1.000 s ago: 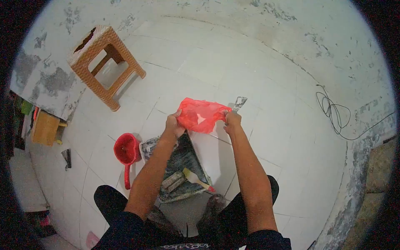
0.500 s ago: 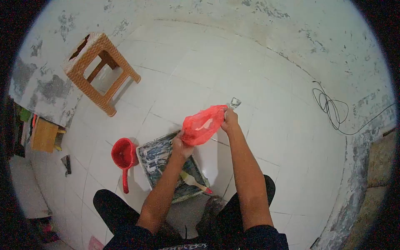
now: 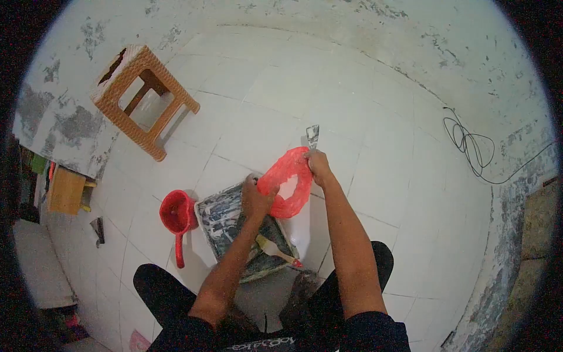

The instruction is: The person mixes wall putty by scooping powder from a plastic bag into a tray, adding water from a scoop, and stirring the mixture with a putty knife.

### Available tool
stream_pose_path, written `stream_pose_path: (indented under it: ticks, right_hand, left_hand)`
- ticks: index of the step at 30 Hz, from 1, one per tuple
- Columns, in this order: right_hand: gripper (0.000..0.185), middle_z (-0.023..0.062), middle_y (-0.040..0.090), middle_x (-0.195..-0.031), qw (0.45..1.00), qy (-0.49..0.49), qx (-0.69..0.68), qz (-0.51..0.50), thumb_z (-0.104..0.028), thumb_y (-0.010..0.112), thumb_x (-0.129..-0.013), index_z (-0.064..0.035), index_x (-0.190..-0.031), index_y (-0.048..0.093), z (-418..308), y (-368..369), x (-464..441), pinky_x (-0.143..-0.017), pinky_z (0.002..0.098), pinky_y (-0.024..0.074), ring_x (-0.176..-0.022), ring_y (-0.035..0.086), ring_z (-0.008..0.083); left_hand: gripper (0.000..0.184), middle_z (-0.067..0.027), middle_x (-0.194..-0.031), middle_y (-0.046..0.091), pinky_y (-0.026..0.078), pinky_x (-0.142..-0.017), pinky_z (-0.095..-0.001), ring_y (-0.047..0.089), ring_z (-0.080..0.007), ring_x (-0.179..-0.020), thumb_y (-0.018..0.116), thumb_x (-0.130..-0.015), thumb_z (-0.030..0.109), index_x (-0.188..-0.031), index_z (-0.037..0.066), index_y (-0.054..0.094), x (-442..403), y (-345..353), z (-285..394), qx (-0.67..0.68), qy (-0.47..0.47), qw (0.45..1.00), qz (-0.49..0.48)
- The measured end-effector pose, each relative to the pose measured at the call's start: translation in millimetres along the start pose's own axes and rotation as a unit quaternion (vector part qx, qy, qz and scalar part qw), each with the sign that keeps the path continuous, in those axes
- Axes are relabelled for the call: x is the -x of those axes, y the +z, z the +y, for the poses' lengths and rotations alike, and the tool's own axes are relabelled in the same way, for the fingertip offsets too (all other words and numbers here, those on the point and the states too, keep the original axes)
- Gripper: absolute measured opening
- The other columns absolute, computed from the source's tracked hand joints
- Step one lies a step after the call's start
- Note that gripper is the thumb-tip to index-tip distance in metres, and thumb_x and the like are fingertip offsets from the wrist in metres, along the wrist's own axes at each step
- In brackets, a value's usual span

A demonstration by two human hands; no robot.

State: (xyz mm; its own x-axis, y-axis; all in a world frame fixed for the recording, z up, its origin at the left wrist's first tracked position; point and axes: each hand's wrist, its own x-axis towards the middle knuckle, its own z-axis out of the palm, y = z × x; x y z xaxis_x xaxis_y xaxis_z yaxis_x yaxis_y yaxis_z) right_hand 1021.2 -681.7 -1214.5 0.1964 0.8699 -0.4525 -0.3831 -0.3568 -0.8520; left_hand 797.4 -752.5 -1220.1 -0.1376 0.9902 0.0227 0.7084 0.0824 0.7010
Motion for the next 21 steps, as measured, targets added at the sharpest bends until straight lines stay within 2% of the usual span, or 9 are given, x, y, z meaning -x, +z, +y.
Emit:
stream_pose_path:
  ticks: [4,7,9,10,13,15,17,19,21]
  right_hand:
    - [0.012,0.0069,0.064,-0.086,0.975,-0.053,0.21,0.044,-0.01,0.057,-0.093,-0.001,-0.1,0.061,-4,0,8,-0.074,0.0344,0.0532,-0.078,0.063,0.0183]
    - [0.024,0.0141,0.067,-0.092,0.932,-0.172,0.3,0.107,-0.019,0.059,-0.095,0.001,-0.108,0.06,12,-3,16,-0.078,0.0386,0.0516,-0.085,0.065,0.0264]
    - [0.035,0.0225,0.067,-0.101,0.845,-0.314,0.334,0.275,-0.024,0.058,-0.096,0.0028,-0.118,0.057,27,-2,20,-0.083,0.0431,0.0498,-0.092,0.065,0.0378]
    - [0.035,0.0225,0.067,-0.101,0.845,-0.313,0.335,0.275,-0.024,0.058,-0.096,0.0028,-0.118,0.057,33,-4,23,-0.083,0.0431,0.0498,-0.092,0.065,0.0378]
    - [0.048,0.0258,0.058,-0.123,0.836,-0.194,0.365,0.361,-0.032,0.056,-0.097,-0.0077,-0.138,0.047,56,1,34,-0.103,0.0567,0.0352,-0.121,0.047,0.0476]
    - [0.048,0.0245,0.057,-0.125,0.824,-0.193,0.376,0.377,-0.032,0.056,-0.097,-0.0107,-0.139,0.047,65,4,37,-0.102,0.0574,0.0356,-0.122,0.044,0.0476]
    - [0.049,0.0232,0.056,-0.126,0.81,-0.191,0.388,0.395,-0.032,0.056,-0.096,-0.0137,-0.141,0.047,70,2,41,-0.101,0.0582,0.036,-0.124,0.042,0.0476]
    - [0.051,0.0245,0.062,-0.119,0.795,-0.171,0.457,0.361,-0.033,0.056,-0.096,-0.0033,-0.137,0.049,64,3,47,-0.107,0.0525,0.0311,-0.116,0.053,0.0416]
    - [0.052,0.0243,0.062,-0.12,0.804,-0.154,0.462,0.34,-0.033,0.056,-0.096,-0.0034,-0.138,0.048,64,1,53,-0.107,0.0513,0.0311,-0.116,0.053,0.0409]
  left_hand:
    - [0.062,-0.0204,-0.118,0.059,0.048,-0.094,-0.0478,0.059,-0.0366,-0.111,0.082,-0.074,0.041,-0.115,-0.001,0.061,-23,13,0,-0.091,0.059,0.991,-0.081]
    - [0.046,-0.0214,-0.115,0.063,0.051,-0.09,-0.0497,0.062,-0.0388,-0.107,0.078,-0.078,0.038,-0.104,0.001,0.067,-33,32,-9,-0.074,-0.013,0.989,-0.131]
    - [0.038,-0.0214,-0.104,0.069,0.053,-0.081,-0.0492,0.066,-0.0408,-0.098,0.075,-0.081,0.034,-0.1,0.001,0.07,-38,43,-11,-0.054,-0.074,0.99,-0.11]
    - [0.038,-0.0214,-0.104,0.069,0.053,-0.081,-0.0492,0.066,-0.0408,-0.098,0.075,-0.081,0.034,-0.1,0.001,0.07,-35,41,-8,-0.054,-0.075,0.989,-0.112]
    - [0.039,-0.0217,-0.094,0.072,0.053,-0.076,-0.0464,0.069,-0.0406,-0.087,0.073,-0.083,0.034,-0.102,0.0,0.071,-24,47,-15,0.101,-0.089,0.986,-0.103]
    - [0.045,-0.0233,-0.088,0.072,0.053,-0.073,-0.0429,0.07,-0.0378,-0.083,0.075,-0.082,0.038,-0.099,-0.003,0.072,-21,65,-29,0.226,-0.135,0.961,-0.089]
    - [0.047,-0.0231,-0.091,0.071,0.053,-0.075,-0.0416,0.07,-0.0367,-0.085,0.078,-0.08,0.037,-0.101,-0.004,0.07,-14,74,-35,0.234,-0.159,0.957,-0.067]
    - [0.05,-0.0229,-0.093,0.071,0.053,-0.077,-0.0403,0.069,-0.0356,-0.087,0.082,-0.078,0.037,-0.102,-0.005,0.068,-5,83,-34,0.244,-0.181,0.952,-0.042]
    - [0.057,-0.0198,-0.102,0.066,0.051,-0.082,-0.0402,0.065,-0.0348,-0.093,0.088,-0.073,0.032,-0.107,-0.005,0.06,8,92,-28,0.308,-0.235,0.917,0.092]
